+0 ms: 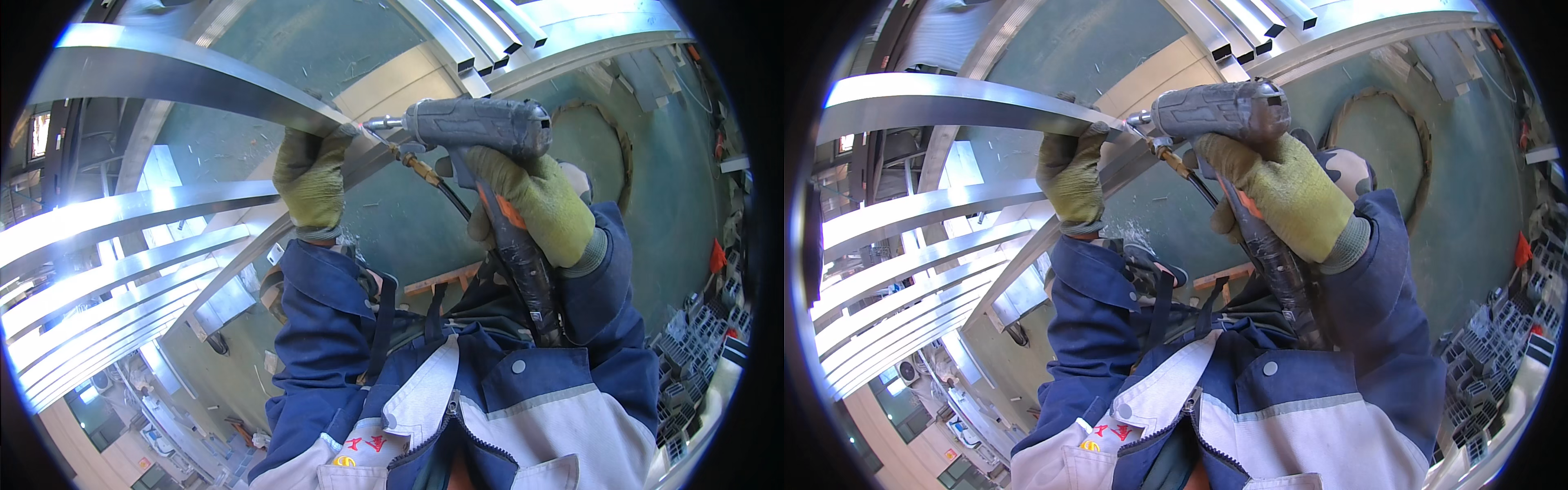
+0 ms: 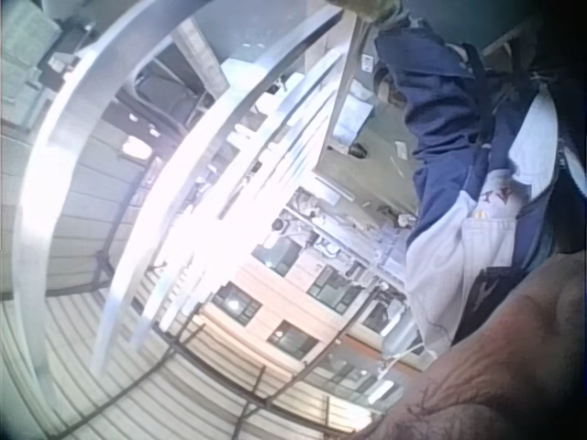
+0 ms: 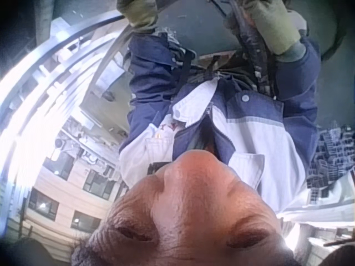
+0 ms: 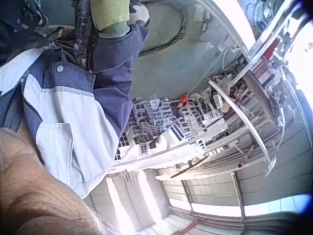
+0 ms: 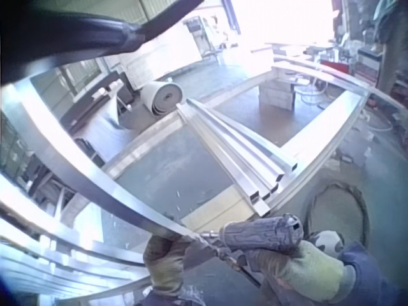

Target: The person assembles a metal frame by positioning aluminum profiles and using a pneumatic rivet gun to fasten them together. They repeatedly align the pieces and drive rivets at multiple points to secure the structure.

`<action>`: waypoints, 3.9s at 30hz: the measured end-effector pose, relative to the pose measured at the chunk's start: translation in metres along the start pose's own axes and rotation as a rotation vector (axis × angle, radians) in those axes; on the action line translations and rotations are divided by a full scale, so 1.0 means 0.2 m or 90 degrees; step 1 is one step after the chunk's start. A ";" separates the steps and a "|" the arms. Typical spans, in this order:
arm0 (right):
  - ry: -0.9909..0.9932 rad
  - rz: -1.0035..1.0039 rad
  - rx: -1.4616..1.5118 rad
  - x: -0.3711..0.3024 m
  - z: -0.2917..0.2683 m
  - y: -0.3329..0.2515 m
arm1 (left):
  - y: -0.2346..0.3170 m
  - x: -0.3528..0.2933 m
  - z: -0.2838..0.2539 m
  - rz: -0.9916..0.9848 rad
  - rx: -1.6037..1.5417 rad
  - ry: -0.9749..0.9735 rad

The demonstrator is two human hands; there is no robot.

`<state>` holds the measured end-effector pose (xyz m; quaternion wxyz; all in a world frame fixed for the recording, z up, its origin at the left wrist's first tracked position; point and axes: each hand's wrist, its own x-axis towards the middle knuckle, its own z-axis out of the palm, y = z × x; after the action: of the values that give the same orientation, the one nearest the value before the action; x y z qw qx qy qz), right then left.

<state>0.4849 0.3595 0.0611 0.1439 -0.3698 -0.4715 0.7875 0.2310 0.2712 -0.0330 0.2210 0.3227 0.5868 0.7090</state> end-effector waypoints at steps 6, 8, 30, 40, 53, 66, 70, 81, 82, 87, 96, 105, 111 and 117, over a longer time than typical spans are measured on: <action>-0.016 -0.016 -0.010 0.01 0.01 0.01 | -0.01 0.00 -0.02 0.011 -0.004 -0.010; -0.019 -0.025 -0.029 0.01 0.01 0.00 | -0.02 0.00 -0.01 0.010 -0.017 -0.007; -0.023 -0.047 -0.097 -0.02 0.01 -0.01 | -0.06 0.01 -0.03 -0.004 -0.023 -0.011; -0.021 -0.029 -0.088 -0.06 -0.02 0.01 | -0.05 0.01 -0.02 0.016 -0.037 -0.034; 0.060 0.029 -0.068 -0.18 0.06 -0.01 | 0.00 0.01 0.01 -0.011 0.003 -0.023; 0.039 -0.083 -0.338 -0.32 0.43 0.08 | 0.32 0.20 -0.13 0.014 0.122 -0.288; 0.054 -0.295 -0.701 -0.27 0.59 0.16 | 0.44 0.28 -0.11 0.100 0.052 -0.293; 0.114 -0.112 -0.889 -0.13 0.87 0.18 | 0.46 0.32 -0.06 0.136 0.026 -0.355; 0.117 -0.107 -0.890 -0.13 0.88 0.18 | 0.46 0.32 -0.06 0.137 0.023 -0.356; 0.116 -0.096 -0.900 -0.12 0.92 0.19 | 0.46 0.32 -0.07 0.113 0.037 -0.356; 0.128 -0.101 -0.919 -0.10 0.94 0.19 | 0.46 0.33 -0.05 0.057 -0.003 -0.376; 0.120 -0.086 -0.947 -0.10 0.95 0.18 | 0.43 0.34 -0.04 0.074 -0.007 -0.379; 0.111 -0.062 -0.945 -0.09 0.95 0.17 | 0.43 0.33 -0.05 0.109 0.018 -0.361; 0.119 -0.095 -0.957 -0.11 0.94 0.19 | 0.43 0.34 -0.05 0.116 0.044 -0.364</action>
<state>0.3695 0.2076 0.0919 -0.0546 -0.4006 -0.8906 0.2081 0.1818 0.2930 0.0630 0.3016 0.5676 0.4932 0.5862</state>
